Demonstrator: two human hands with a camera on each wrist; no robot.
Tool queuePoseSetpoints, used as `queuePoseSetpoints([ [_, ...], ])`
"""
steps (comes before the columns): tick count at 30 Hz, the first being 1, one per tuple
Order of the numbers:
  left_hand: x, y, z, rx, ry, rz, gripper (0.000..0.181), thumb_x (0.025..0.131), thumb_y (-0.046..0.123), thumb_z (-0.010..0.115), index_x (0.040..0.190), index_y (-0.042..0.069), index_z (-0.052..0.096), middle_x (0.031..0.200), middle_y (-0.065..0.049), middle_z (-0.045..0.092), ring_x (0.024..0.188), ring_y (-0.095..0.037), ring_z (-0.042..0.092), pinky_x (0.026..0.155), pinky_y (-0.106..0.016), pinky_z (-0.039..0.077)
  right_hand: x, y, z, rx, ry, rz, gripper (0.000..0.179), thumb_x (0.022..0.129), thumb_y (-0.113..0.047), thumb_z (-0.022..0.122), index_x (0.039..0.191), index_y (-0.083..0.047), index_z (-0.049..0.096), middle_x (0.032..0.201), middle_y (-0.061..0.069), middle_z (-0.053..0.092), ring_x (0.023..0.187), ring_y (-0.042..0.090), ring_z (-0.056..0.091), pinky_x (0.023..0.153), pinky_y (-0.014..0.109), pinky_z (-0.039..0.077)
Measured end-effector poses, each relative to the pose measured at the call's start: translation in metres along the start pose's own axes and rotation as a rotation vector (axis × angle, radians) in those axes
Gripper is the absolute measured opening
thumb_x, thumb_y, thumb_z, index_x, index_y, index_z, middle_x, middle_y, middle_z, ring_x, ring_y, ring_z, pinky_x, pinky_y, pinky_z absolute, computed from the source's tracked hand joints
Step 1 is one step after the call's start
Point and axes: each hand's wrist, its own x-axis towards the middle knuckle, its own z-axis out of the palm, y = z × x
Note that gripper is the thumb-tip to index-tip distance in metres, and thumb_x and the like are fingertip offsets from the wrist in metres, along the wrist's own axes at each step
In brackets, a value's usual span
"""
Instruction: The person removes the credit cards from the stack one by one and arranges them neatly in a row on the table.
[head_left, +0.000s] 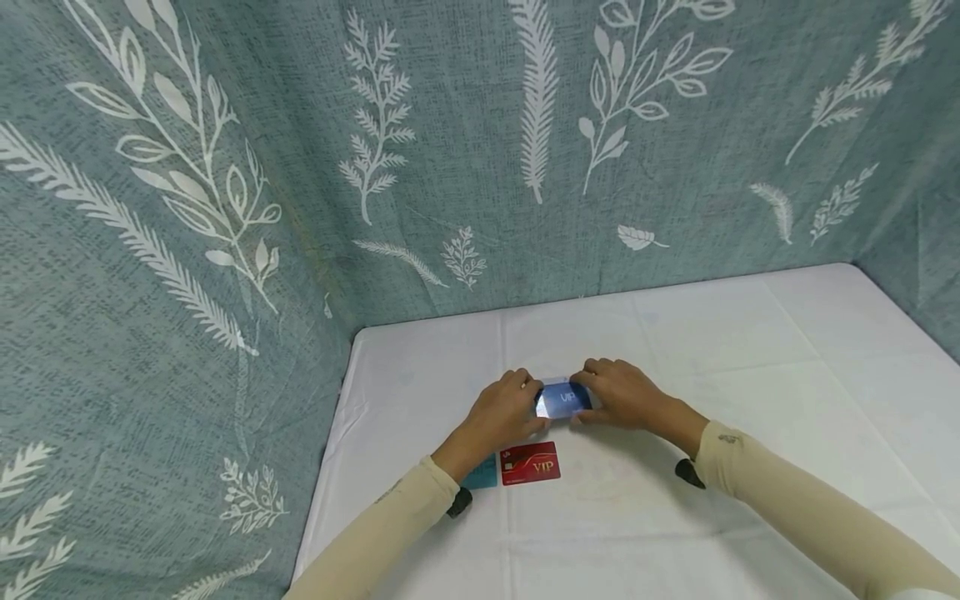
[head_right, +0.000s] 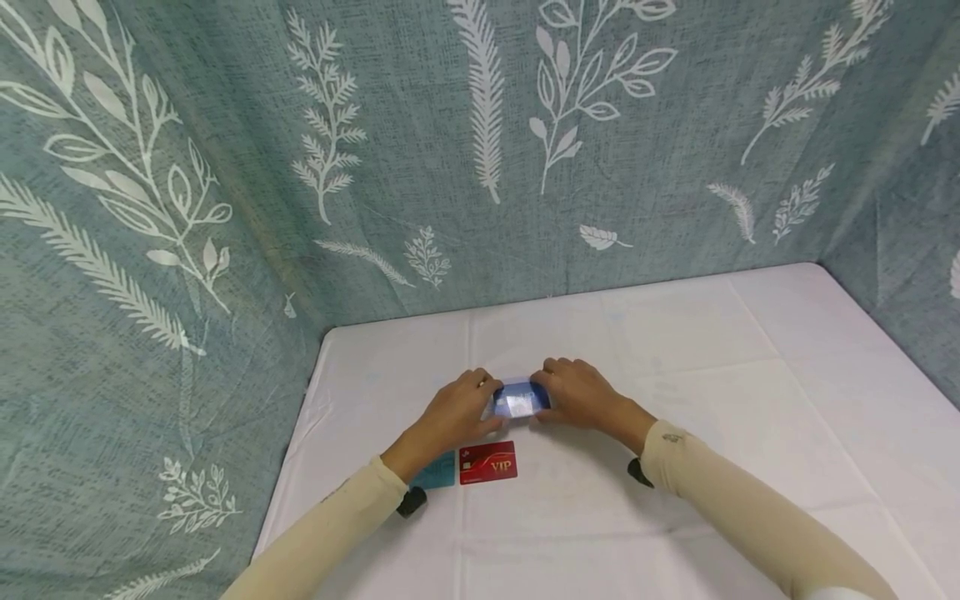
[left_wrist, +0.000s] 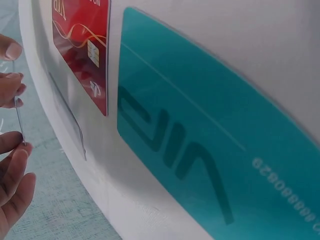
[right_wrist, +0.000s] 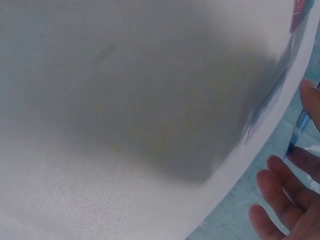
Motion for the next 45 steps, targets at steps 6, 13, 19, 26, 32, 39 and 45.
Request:
queuePoseSetpoints([
  [6, -0.003, 0.002, 0.0, -0.036, -0.005, 0.005, 0.057, 0.088, 0.044, 0.076, 0.13, 0.007, 0.064, 0.119, -0.007, 0.065, 0.102, -0.016, 0.062, 0.086, -0.026, 0.056, -0.006, -0.001, -0.001, 0.008, 0.018, 0.004, 0.061, 0.077, -0.048, 0.084, 0.12, -0.007, 0.069, 0.105, 0.008, 0.067, 0.084, 0.017, 0.061, 0.073, 0.034, 0.055],
  [13, -0.008, 0.007, 0.0, -0.079, -0.015, 0.011, 0.058, 0.089, 0.043, 0.076, 0.132, 0.006, 0.062, 0.122, -0.008, 0.064, 0.104, -0.016, 0.061, 0.089, -0.028, 0.056, -0.014, -0.004, 0.0, 0.032, 0.025, 0.014, 0.063, 0.075, -0.048, 0.085, 0.119, -0.007, 0.07, 0.106, 0.008, 0.068, 0.084, 0.017, 0.062, 0.071, 0.034, 0.055],
  [19, -0.01, 0.01, 0.001, -0.088, -0.019, 0.012, 0.059, 0.09, 0.043, 0.074, 0.133, 0.006, 0.061, 0.123, -0.008, 0.064, 0.105, -0.016, 0.061, 0.089, -0.028, 0.055, -0.02, -0.007, -0.003, 0.049, 0.033, 0.012, 0.063, 0.076, -0.048, 0.085, 0.12, -0.005, 0.07, 0.107, 0.009, 0.068, 0.084, 0.018, 0.062, 0.072, 0.035, 0.055],
  [26, -0.014, 0.013, 0.0, -0.09, -0.009, 0.029, 0.057, 0.091, 0.043, 0.073, 0.133, 0.007, 0.061, 0.124, -0.007, 0.064, 0.107, -0.015, 0.061, 0.09, -0.027, 0.055, -0.026, -0.007, -0.003, 0.049, 0.036, 0.019, 0.063, 0.077, -0.049, 0.083, 0.121, -0.006, 0.069, 0.106, 0.008, 0.066, 0.084, 0.016, 0.061, 0.071, 0.034, 0.054],
  [32, -0.017, 0.015, 0.0, -0.106, 0.001, 0.05, 0.054, 0.091, 0.041, 0.073, 0.132, 0.007, 0.062, 0.124, -0.006, 0.063, 0.107, -0.014, 0.06, 0.089, -0.026, 0.055, -0.03, -0.007, -0.003, 0.045, 0.041, 0.016, 0.062, 0.077, -0.048, 0.084, 0.12, -0.006, 0.069, 0.105, 0.008, 0.067, 0.081, 0.014, 0.06, 0.07, 0.032, 0.054],
  [39, -0.018, 0.017, 0.001, -0.094, 0.017, 0.074, 0.053, 0.091, 0.041, 0.073, 0.131, 0.008, 0.062, 0.123, -0.005, 0.064, 0.107, -0.014, 0.06, 0.09, -0.026, 0.054, -0.034, -0.008, -0.007, 0.037, 0.062, 0.011, 0.06, 0.077, -0.045, 0.085, 0.119, -0.005, 0.07, 0.104, 0.007, 0.067, 0.079, 0.011, 0.058, 0.069, 0.03, 0.054],
  [45, -0.019, 0.019, 0.0, -0.117, 0.041, 0.103, 0.053, 0.09, 0.037, 0.075, 0.132, 0.007, 0.061, 0.123, -0.006, 0.064, 0.107, -0.014, 0.061, 0.09, -0.026, 0.055, -0.038, -0.008, -0.01, 0.042, 0.069, 0.019, 0.061, 0.075, -0.044, 0.087, 0.119, -0.006, 0.071, 0.103, 0.005, 0.067, 0.077, 0.01, 0.057, 0.067, 0.027, 0.054],
])
